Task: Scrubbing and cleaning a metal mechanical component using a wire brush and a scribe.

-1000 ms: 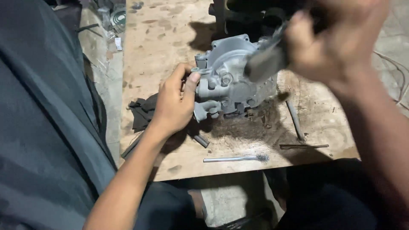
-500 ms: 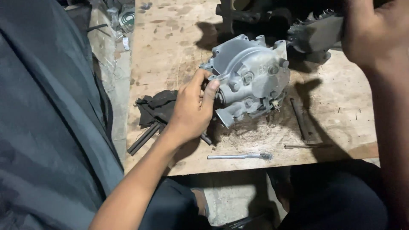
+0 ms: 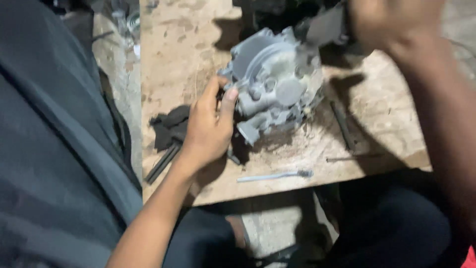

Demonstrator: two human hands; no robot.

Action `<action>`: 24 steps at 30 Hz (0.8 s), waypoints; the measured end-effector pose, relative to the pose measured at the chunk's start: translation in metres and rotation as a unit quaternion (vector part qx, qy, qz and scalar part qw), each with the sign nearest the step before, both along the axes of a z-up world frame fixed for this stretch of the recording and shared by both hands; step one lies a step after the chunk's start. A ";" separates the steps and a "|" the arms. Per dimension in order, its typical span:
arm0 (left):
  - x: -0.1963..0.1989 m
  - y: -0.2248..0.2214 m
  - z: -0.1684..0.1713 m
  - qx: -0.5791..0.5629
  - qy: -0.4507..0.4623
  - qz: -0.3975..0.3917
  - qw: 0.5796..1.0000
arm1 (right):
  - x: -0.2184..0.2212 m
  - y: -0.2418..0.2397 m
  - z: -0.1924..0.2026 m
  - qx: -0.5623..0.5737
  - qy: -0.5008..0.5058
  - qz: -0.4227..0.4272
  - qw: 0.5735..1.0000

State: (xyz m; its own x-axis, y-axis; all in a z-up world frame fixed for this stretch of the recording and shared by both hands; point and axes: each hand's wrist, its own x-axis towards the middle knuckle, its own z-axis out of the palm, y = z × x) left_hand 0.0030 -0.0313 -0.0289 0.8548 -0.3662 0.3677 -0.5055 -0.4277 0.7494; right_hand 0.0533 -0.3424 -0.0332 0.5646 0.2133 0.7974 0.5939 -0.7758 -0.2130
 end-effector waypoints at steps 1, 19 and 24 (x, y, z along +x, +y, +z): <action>0.003 -0.002 0.001 -0.002 -0.007 -0.005 1.000 | -0.003 0.010 0.011 -0.002 -0.007 -0.005 1.000; 0.008 -0.010 -0.006 0.003 0.078 0.005 0.997 | 0.004 0.037 0.018 -0.103 -0.086 0.073 0.988; 0.003 -0.018 0.001 0.002 0.068 0.000 0.998 | 0.006 0.000 0.016 -0.008 0.039 -0.032 0.999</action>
State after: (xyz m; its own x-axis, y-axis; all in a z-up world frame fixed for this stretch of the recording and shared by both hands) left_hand 0.0062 -0.0490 -0.0278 0.8971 -0.3663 0.2470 -0.3987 -0.4306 0.8097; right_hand 0.0589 -0.3426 -0.0177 0.6372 0.1879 0.7475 0.5253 -0.8156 -0.2428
